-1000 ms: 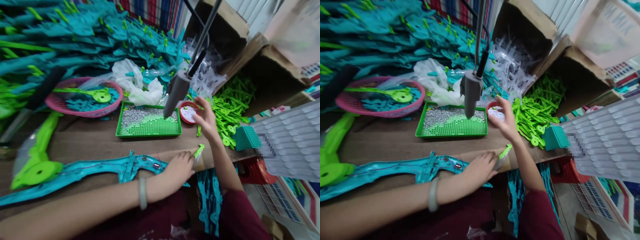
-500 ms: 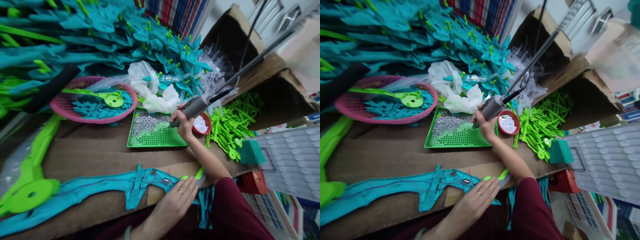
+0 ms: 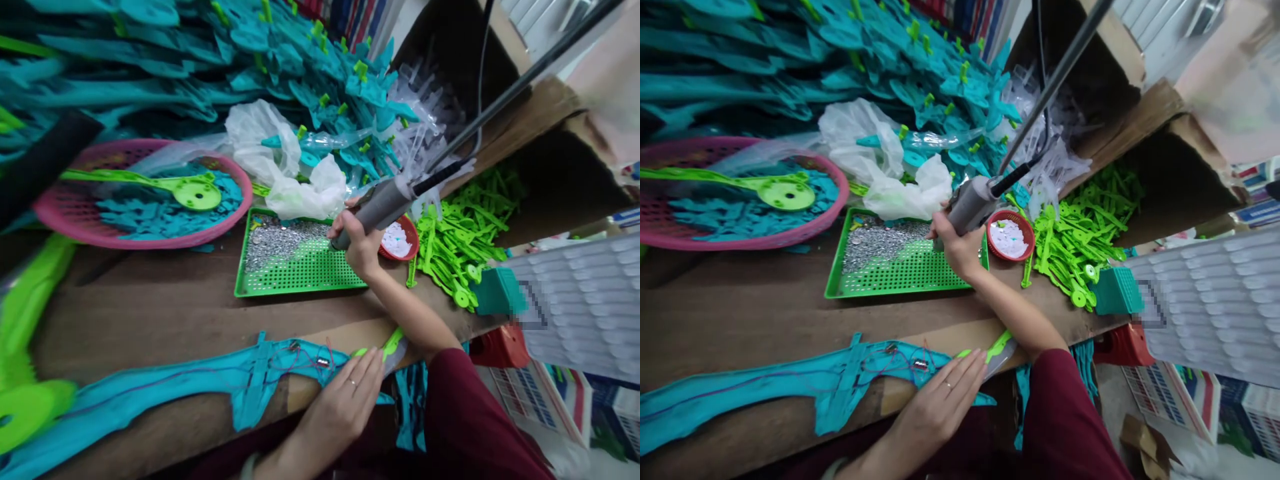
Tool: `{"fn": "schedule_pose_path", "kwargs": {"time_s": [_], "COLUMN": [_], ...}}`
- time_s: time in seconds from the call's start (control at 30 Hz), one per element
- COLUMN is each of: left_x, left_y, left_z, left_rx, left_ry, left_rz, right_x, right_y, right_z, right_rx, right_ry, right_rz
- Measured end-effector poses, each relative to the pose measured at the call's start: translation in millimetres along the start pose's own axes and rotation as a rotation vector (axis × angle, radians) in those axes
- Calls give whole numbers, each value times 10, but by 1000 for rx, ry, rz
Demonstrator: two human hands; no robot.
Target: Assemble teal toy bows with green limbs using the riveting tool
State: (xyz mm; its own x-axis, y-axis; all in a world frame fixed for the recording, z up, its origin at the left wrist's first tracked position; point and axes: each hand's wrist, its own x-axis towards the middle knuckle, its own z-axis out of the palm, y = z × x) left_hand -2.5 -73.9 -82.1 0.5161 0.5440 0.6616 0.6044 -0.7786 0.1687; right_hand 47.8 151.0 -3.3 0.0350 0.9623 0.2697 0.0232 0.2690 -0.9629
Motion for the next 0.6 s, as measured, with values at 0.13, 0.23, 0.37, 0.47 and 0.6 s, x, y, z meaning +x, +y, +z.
{"fn": "schedule_pose_path", "kwargs": {"time_s": [0.13, 0.23, 0.37, 0.47, 0.6], "left_x": [-99, -153, -175, -168, -146], "left_y": [-56, -101, -97, -95, -106], "left_z": [-133, -144, -93, -92, -122], "left_rx": [-38, -76, -141, -151, -138], "left_ry": [-18, -44, -33, -42, -62], "left_rz": [-7, 13, -26, -5, 5], "right_x": [-219, -502, -824, -933, -974], "right_y": [-479, -638, -503, -390, -333], "right_z": [-503, -1012, -1479, -1585, -1590], "right_rx": [6, -5, -61, -89, -84], "right_ry": [125, 238, 386, 419, 435], "right_rz": [-91, -158, -84, -44, 1]}}
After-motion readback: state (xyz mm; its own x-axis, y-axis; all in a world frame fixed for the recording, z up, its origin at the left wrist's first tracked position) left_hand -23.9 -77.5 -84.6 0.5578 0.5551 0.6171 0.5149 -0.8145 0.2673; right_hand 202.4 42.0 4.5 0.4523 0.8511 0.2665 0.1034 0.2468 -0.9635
